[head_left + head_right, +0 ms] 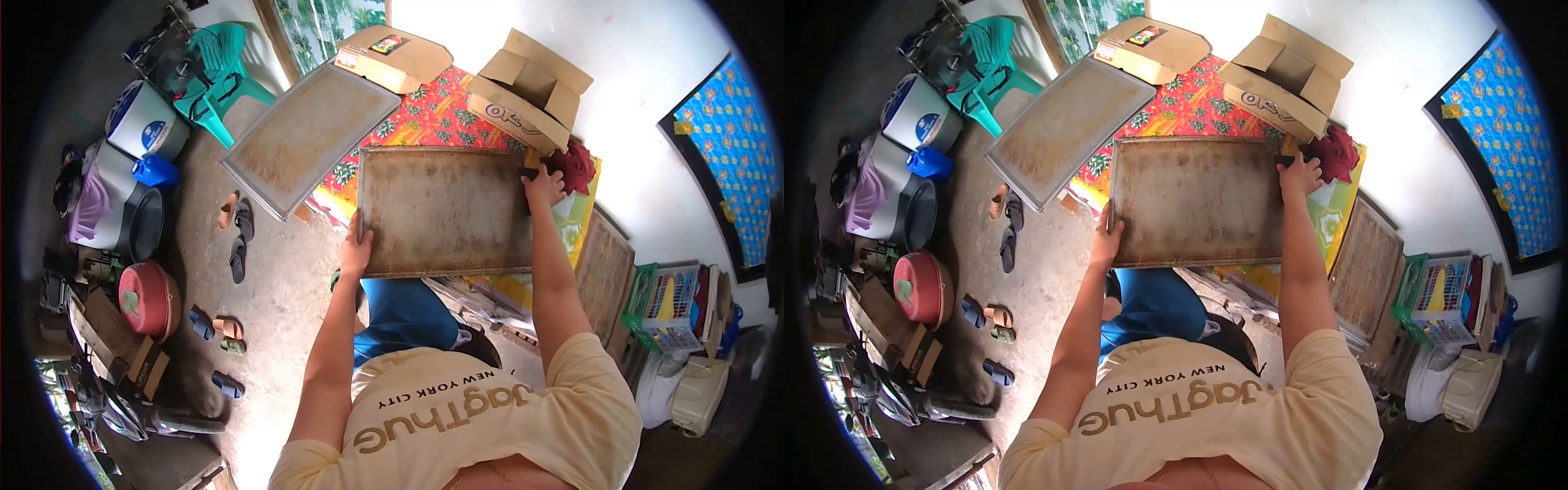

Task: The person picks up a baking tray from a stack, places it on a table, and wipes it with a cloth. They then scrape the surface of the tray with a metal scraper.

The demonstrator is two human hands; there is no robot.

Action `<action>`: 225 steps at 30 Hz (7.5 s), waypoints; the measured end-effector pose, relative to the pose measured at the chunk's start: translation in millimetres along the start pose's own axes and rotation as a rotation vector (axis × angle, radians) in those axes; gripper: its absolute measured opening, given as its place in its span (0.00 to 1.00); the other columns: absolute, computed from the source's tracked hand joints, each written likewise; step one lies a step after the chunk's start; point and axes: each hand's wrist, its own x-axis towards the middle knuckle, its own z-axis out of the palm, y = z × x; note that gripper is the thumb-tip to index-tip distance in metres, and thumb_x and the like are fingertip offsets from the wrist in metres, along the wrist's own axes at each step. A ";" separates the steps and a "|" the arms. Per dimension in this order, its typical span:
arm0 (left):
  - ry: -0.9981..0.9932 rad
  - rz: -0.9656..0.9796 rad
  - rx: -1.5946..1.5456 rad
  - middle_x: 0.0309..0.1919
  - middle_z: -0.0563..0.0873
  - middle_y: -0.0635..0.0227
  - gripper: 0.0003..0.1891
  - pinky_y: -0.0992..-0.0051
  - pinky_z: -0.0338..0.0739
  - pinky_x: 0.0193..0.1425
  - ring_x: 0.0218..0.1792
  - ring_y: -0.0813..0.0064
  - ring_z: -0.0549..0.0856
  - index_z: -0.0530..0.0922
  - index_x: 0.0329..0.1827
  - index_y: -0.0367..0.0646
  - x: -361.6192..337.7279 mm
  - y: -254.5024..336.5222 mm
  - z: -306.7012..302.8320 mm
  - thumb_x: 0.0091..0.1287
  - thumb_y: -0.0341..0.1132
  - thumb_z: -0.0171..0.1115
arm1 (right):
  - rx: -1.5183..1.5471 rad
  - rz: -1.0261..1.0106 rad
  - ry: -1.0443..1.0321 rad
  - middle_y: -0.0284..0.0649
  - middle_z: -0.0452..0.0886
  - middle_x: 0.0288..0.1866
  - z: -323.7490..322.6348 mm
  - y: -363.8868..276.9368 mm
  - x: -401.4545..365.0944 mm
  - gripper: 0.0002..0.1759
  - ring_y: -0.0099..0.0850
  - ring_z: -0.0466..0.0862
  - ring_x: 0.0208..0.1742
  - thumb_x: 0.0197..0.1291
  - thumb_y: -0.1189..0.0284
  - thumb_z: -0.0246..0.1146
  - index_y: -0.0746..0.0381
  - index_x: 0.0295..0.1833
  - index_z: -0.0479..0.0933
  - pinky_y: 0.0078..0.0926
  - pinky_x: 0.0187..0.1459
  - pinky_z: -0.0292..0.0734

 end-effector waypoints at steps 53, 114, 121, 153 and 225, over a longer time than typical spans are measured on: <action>0.099 0.075 -0.027 0.65 0.78 0.46 0.34 0.61 0.71 0.68 0.65 0.48 0.78 0.62 0.78 0.55 5.0 -28.3 12.4 0.69 0.43 0.62 | 0.159 -0.092 -0.093 0.47 0.72 0.56 -9.0 -16.2 -99.9 0.33 0.48 0.73 0.60 0.49 0.46 0.74 0.45 0.60 0.75 0.49 0.58 0.71; 0.019 -0.035 -0.225 0.68 0.75 0.48 0.33 0.69 0.64 0.74 0.70 0.59 0.73 0.62 0.78 0.43 0.1 -19.6 8.9 0.71 0.34 0.62 | 0.383 -0.835 0.101 0.40 0.73 0.49 5.6 -188.2 -59.5 0.29 0.42 0.72 0.54 0.44 0.51 0.76 0.46 0.53 0.78 0.43 0.53 0.69; 0.028 -0.038 -0.171 0.65 0.78 0.49 0.33 0.68 0.68 0.71 0.68 0.59 0.77 0.62 0.78 0.48 -7.0 -5.1 4.4 0.70 0.36 0.62 | 0.519 -1.109 0.067 0.39 0.73 0.48 -9.8 -181.0 -132.0 0.28 0.40 0.73 0.52 0.43 0.52 0.76 0.45 0.51 0.79 0.41 0.49 0.68; 0.030 -0.006 -0.218 0.68 0.76 0.50 0.34 0.70 0.65 0.73 0.70 0.61 0.74 0.61 0.78 0.45 -5.0 -4.9 4.0 0.70 0.34 0.62 | 0.534 -1.251 0.076 0.39 0.73 0.46 -5.8 -235.1 -108.6 0.22 0.41 0.74 0.52 0.46 0.53 0.74 0.45 0.47 0.78 0.40 0.52 0.66; -0.002 -0.022 -0.112 0.72 0.71 0.50 0.33 0.67 0.64 0.74 0.72 0.61 0.71 0.59 0.79 0.44 -11.9 4.1 3.7 0.73 0.35 0.60 | 0.583 -0.068 -0.154 0.54 0.73 0.56 -19.9 -8.2 -98.9 0.39 0.55 0.75 0.58 0.46 0.44 0.75 0.61 0.56 0.76 0.49 0.56 0.74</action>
